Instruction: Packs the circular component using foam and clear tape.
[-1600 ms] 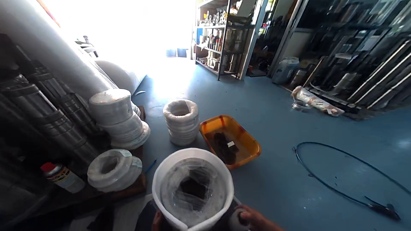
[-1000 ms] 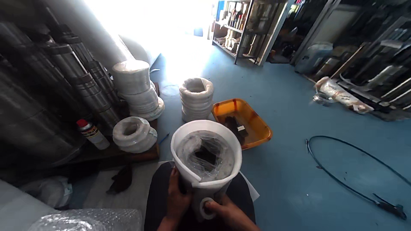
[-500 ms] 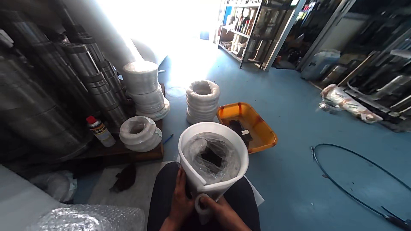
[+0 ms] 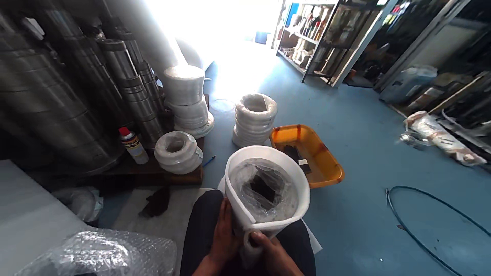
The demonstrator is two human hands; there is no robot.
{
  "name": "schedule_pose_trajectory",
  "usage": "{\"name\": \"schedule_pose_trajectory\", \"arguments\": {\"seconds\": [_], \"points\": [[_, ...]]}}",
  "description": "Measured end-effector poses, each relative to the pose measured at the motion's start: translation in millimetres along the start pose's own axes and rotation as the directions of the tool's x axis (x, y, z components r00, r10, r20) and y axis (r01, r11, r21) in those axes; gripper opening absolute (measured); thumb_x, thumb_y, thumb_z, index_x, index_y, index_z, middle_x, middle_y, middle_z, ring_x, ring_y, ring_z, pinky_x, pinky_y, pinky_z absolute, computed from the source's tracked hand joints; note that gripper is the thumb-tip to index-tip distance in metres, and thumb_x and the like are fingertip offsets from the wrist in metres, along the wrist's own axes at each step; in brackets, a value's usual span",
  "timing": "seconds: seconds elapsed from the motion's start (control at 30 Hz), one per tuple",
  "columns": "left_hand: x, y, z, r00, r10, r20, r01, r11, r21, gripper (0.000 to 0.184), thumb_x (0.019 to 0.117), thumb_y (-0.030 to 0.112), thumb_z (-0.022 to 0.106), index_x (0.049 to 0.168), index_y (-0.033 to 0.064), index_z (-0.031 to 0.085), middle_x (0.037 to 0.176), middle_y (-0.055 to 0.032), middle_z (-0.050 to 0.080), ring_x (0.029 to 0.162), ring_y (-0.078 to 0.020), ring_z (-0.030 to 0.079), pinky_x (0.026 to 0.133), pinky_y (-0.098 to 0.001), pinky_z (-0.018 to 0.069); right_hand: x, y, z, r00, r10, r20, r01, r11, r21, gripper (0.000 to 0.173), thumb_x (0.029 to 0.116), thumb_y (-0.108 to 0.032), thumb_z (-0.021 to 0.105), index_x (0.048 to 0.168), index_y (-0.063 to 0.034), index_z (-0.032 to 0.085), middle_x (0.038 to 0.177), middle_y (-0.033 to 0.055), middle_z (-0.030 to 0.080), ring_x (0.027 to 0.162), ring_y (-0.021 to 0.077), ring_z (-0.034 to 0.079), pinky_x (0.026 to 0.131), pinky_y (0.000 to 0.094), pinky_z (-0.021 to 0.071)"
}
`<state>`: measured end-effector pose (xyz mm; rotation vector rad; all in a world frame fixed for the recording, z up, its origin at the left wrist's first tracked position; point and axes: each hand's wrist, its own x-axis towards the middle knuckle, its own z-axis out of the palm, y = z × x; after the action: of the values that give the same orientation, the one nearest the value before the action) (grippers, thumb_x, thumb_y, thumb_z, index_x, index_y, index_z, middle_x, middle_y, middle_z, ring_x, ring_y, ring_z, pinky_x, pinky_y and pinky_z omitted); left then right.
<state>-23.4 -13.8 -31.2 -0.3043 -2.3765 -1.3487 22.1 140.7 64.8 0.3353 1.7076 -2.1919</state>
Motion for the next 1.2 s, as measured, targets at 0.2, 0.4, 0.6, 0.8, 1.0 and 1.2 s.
{"name": "schedule_pose_trajectory", "arguments": {"seconds": [0.2,0.4,0.6,0.8,1.0,1.2], "points": [[1.1,-1.8,3.8,0.996,0.010,-0.089,-0.009,1.000,0.016,0.089,0.0768,0.040,0.078,0.138,-0.0185,0.051,0.146,-0.0357,0.049,0.136,-0.0371,0.055,0.109,-0.0412,0.0498,-2.2,4.8,4.3,0.997,-0.016,-0.071,0.017,1.000,0.017,0.056,0.0966,-0.029,0.065,0.137,0.0038,0.044,0.115,0.0135,0.068,0.106,0.0182,0.067,0.098,0.0383,0.0560],[1.9,0.7,6.5,0.988,-0.024,-0.151,0.026,1.000,0.010,0.085,0.0688,0.032,0.084,0.132,-0.0182,0.057,0.142,-0.0337,0.055,0.131,-0.0378,0.059,0.107,-0.0418,0.0509,-17.7,14.4,18.5,0.980,0.047,-0.193,-0.067,0.993,-0.096,0.082,0.0915,-0.021,0.073,0.150,0.0055,0.023,0.127,0.0194,0.060,0.113,0.0186,0.065,0.100,0.0376,0.0547],[3.6,1.2,7.3,0.984,-0.067,-0.166,0.067,0.998,-0.009,0.081,0.0702,0.033,0.083,0.130,-0.0156,0.060,0.141,-0.0310,0.056,0.130,-0.0339,0.061,0.106,-0.0396,0.0515,-15.0,16.7,28.6,0.979,0.058,-0.197,-0.076,0.993,-0.086,0.083,0.0897,-0.020,0.075,0.150,0.0053,0.024,0.126,0.0192,0.061,0.114,0.0185,0.065,0.101,0.0368,0.0540],[5.4,2.2,6.7,0.980,-0.082,-0.182,0.076,0.996,-0.039,0.071,0.0804,0.035,0.075,0.130,-0.0144,0.061,0.139,-0.0296,0.059,0.130,-0.0315,0.062,0.108,-0.0392,0.0506,-11.5,-5.3,38.0,0.987,0.039,-0.158,-0.032,0.998,0.050,0.062,0.0970,-0.028,0.065,0.142,0.0041,0.038,0.116,0.0156,0.066,0.107,0.0187,0.067,0.096,0.0386,0.0561],[4.5,0.9,8.9,0.979,-0.087,-0.183,0.081,0.996,-0.042,0.065,0.0884,0.033,0.070,0.130,-0.0156,0.060,0.138,-0.0309,0.059,0.129,-0.0326,0.062,0.109,-0.0409,0.0505,-5.3,-23.2,40.0,0.992,0.049,-0.113,-0.045,0.998,0.041,0.065,0.1045,-0.044,0.053,0.146,0.0034,0.039,0.128,0.0178,0.064,0.119,0.0230,0.065,0.104,0.0418,0.0543],[4.9,5.8,9.8,0.977,-0.102,-0.187,0.098,0.995,-0.031,0.067,0.0856,0.030,0.072,0.131,-0.0166,0.058,0.139,-0.0309,0.059,0.130,-0.0340,0.061,0.110,-0.0417,0.0495,-16.2,-35.4,32.6,0.999,0.040,0.000,-0.037,0.918,-0.394,0.088,0.0821,-0.036,0.086,0.144,0.0046,0.037,0.119,0.0148,0.068,0.108,0.0169,0.069,0.097,0.0375,0.0576]]}}
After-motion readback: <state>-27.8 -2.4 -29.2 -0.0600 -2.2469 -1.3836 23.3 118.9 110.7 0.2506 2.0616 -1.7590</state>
